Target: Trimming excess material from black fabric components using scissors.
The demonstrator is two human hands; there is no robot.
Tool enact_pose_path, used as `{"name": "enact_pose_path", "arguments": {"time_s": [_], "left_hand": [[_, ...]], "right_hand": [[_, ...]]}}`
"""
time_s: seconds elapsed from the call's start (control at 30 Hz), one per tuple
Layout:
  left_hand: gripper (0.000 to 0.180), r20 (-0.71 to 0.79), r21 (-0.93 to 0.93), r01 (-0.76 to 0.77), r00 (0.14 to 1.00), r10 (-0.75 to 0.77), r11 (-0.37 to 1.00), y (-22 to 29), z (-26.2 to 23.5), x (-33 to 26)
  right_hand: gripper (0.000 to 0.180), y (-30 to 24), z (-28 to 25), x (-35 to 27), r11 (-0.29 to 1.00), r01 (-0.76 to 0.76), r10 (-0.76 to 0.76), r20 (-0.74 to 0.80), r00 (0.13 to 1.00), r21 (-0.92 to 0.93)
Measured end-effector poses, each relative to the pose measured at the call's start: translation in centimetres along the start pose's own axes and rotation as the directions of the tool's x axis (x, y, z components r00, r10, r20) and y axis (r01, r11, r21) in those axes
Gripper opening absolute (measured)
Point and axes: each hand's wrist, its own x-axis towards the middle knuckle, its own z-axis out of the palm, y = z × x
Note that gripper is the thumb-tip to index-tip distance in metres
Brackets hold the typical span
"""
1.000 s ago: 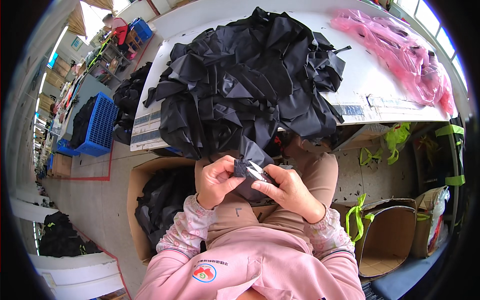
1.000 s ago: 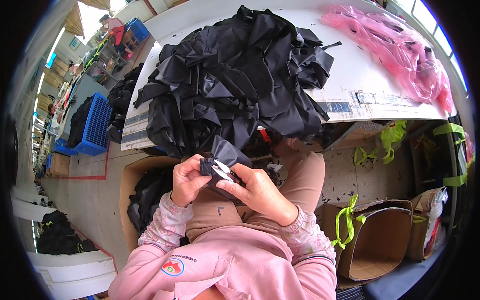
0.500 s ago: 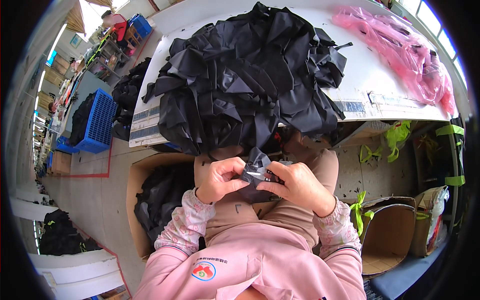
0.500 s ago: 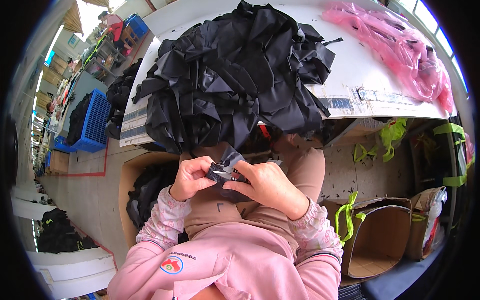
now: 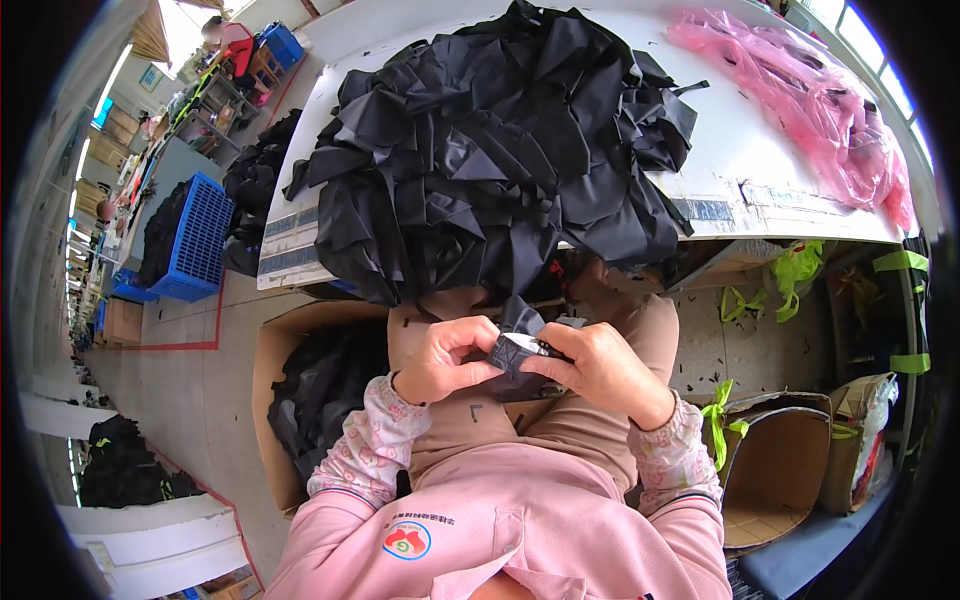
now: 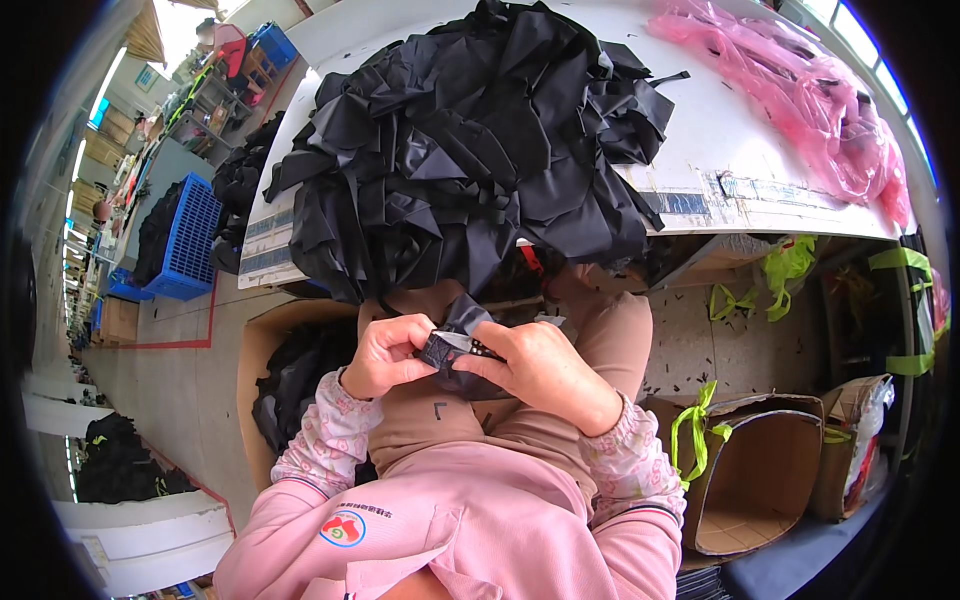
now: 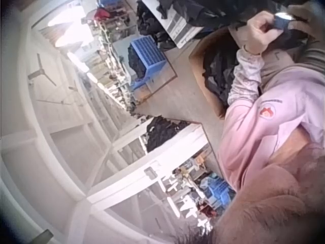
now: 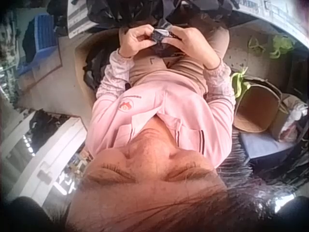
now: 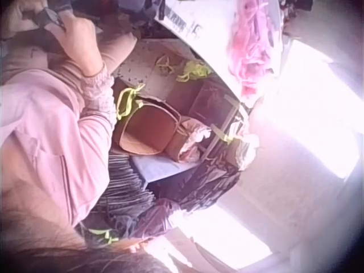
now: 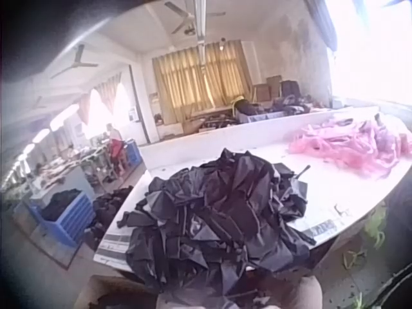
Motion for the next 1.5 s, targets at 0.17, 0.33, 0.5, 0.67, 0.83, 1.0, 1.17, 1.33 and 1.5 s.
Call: {"name": "enact_pose_path", "arguments": {"time_s": [0.17, 0.33, 0.5, 0.67, 0.83, 1.0, 1.17, 1.33, 1.5], "left_hand": [[0.012, 0.068, -0.001, 0.041, 0.997, -0.041, 0.999, 0.4, -0.6, 0.1], [0.009, 0.196, -0.055, 0.175, 0.967, -0.162, 0.983, 0.8, -1.4, 0.8], [0.007, 0.254, -0.147, 0.266, 0.941, -0.223, 0.953, 0.6, -2.2, 0.8], [0.008, 0.337, -0.155, 0.342, 0.9, -0.276, 0.927, 0.7, -2.5, 1.1], [0.006, 0.406, -0.113, 0.362, 0.867, -0.289, 0.925, 0.8, -2.7, 1.3], [0.008, 0.49, -0.066, 0.449, 0.792, -0.363, 0.891, 1.0, -2.8, 1.6], [0.008, 0.561, -0.052, 0.52, 0.722, -0.406, 0.853, 0.9, -2.5, 1.8], [0.009, 0.599, -0.014, 0.552, 0.672, -0.435, 0.834, 1.2, -2.2, 1.9], [0.009, 0.61, 0.014, 0.561, 0.651, -0.451, 0.828, 1.3, -2.1, 1.8]], "right_hand": [[0.034, -0.5, -0.9, -0.2, 0.992, -0.058, 0.05, 0.077, 0.996, 0.111], [0.035, 0.2, -1.0, -0.7, 0.996, 0.002, -0.013, 0.127, 0.992, 0.088], [0.036, -0.1, -1.2, -0.9, 0.999, 0.01, -0.017, 0.152, 0.988, 0.043], [0.035, 0.2, -0.9, -1.1, 0.999, 0.039, -0.043, 0.155, 0.987, 0.027], [0.034, 0.1, -1.0, -1.1, 0.998, 0.063, -0.063, 0.194, 0.979, 0.008], [0.033, -0.2, -0.9, -0.8, 0.995, 0.096, -0.095, 0.204, 0.974, 0.004], [0.033, -0.4, -0.4, -0.4, 0.982, 0.185, -0.186, 0.269, 0.945, 0.029], [0.033, -0.2, -0.2, -0.5, 0.977, 0.211, -0.2, 0.279, 0.939, -0.01], [0.034, -0.1, 0.0, -0.6, 0.976, 0.214, -0.193, 0.292, 0.937, -0.04]]}}
